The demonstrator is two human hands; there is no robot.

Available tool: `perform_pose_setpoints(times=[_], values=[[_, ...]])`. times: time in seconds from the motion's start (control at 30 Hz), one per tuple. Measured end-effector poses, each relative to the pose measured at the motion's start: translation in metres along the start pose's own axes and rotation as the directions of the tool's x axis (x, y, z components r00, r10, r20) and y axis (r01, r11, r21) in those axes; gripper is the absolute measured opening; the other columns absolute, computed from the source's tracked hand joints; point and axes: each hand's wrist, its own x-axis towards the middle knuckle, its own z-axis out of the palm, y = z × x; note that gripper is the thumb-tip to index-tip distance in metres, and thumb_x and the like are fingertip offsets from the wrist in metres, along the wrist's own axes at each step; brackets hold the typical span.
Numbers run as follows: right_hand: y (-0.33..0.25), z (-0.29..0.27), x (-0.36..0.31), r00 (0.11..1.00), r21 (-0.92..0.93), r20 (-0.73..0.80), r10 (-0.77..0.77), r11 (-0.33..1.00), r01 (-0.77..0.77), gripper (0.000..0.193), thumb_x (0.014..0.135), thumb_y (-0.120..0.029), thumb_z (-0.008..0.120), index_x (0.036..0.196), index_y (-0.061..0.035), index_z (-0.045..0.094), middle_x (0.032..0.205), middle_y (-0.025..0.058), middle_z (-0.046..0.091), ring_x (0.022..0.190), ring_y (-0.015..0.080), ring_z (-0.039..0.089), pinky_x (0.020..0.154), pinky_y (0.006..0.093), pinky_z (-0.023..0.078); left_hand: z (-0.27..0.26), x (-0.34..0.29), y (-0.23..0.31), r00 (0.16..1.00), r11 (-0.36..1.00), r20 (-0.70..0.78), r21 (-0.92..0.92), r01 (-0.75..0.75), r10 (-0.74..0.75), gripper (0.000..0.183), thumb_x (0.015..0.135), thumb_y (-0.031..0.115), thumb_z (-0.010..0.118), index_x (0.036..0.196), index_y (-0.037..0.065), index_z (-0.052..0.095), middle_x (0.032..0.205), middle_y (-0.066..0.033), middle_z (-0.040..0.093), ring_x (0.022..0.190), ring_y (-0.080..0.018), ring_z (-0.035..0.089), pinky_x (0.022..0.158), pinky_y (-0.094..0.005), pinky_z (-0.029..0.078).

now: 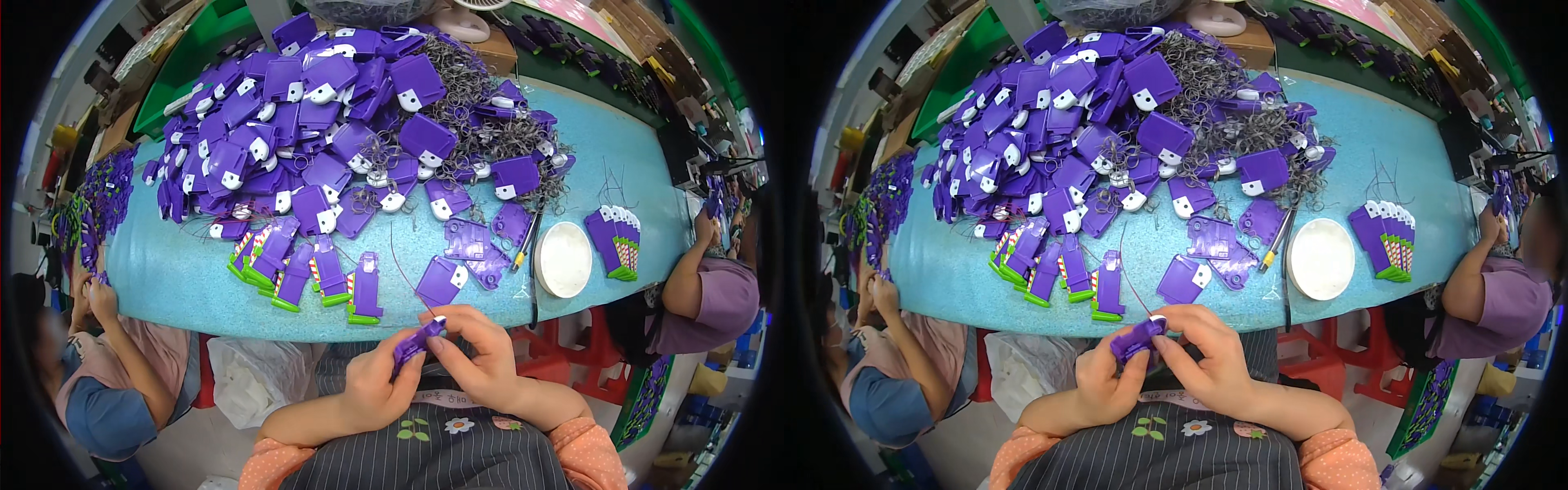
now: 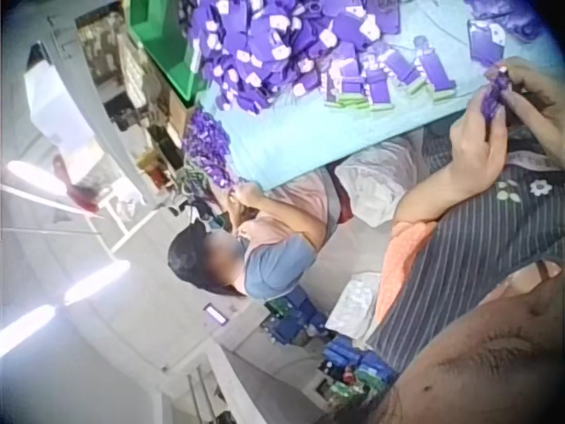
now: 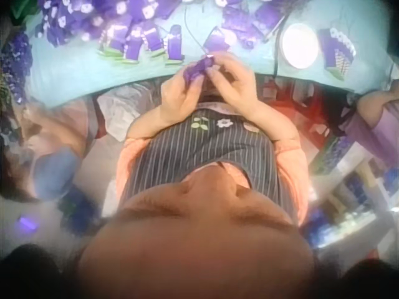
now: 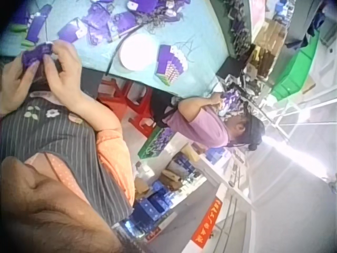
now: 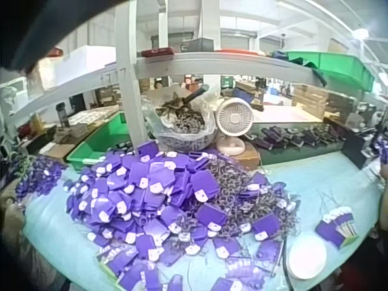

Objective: The person assembles purple plastic toy components by hand at a factory workstation. They pick up a purple plastic housing, insert a white plastic piece, and attach a grey elastic band to the assembly. The completed units are placed on the table, and the process is repeated continuously.

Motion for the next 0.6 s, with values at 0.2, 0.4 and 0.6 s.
perform_pose_setpoints(times=[0.2,0.4,0.6], values=[[0.010,0.018,-0.007,0.996,0.202,-0.066,0.060,0.978,-0.046,0.018,0.088,-0.002,0.051,0.104,0.0044,0.056,0.100,0.0099,0.057,0.089,0.0127,0.055,0.077,0.0233,0.043,0.012,-0.008,-0.001,0.939,0.590,0.120,-0.750,0.298,-0.321,0.029,0.091,0.003,0.046,0.119,-0.005,0.042,0.109,-0.0100,0.056,0.097,-0.0128,0.055,0.085,-0.0266,0.044],[0.011,0.023,-0.004,0.943,0.535,0.015,0.331,0.794,-0.288,0.006,0.088,-0.004,0.053,0.094,-0.0008,0.053,0.084,0.0022,0.055,0.076,0.0054,0.052,0.067,0.0196,0.040,0.015,-0.005,-0.011,0.952,0.608,0.152,-0.740,0.288,-0.266,0.032,0.093,0.002,0.041,0.124,-0.003,0.034,0.115,-0.0096,0.050,0.105,-0.0109,0.049,0.091,-0.0263,0.040],[0.012,-0.039,0.034,0.962,-0.354,-0.273,-0.017,0.931,-0.084,0.020,0.075,-0.015,0.071,0.076,-0.0031,0.055,0.057,0.0003,0.052,0.051,0.0082,0.051,0.048,0.0227,0.038,0.006,-0.001,-0.015,0.931,0.460,0.240,-0.818,0.346,-0.273,0.033,0.095,0.008,0.039,0.125,-0.001,0.031,0.118,-0.0208,0.052,0.102,-0.0267,0.058,0.088,-0.0375,0.047]])
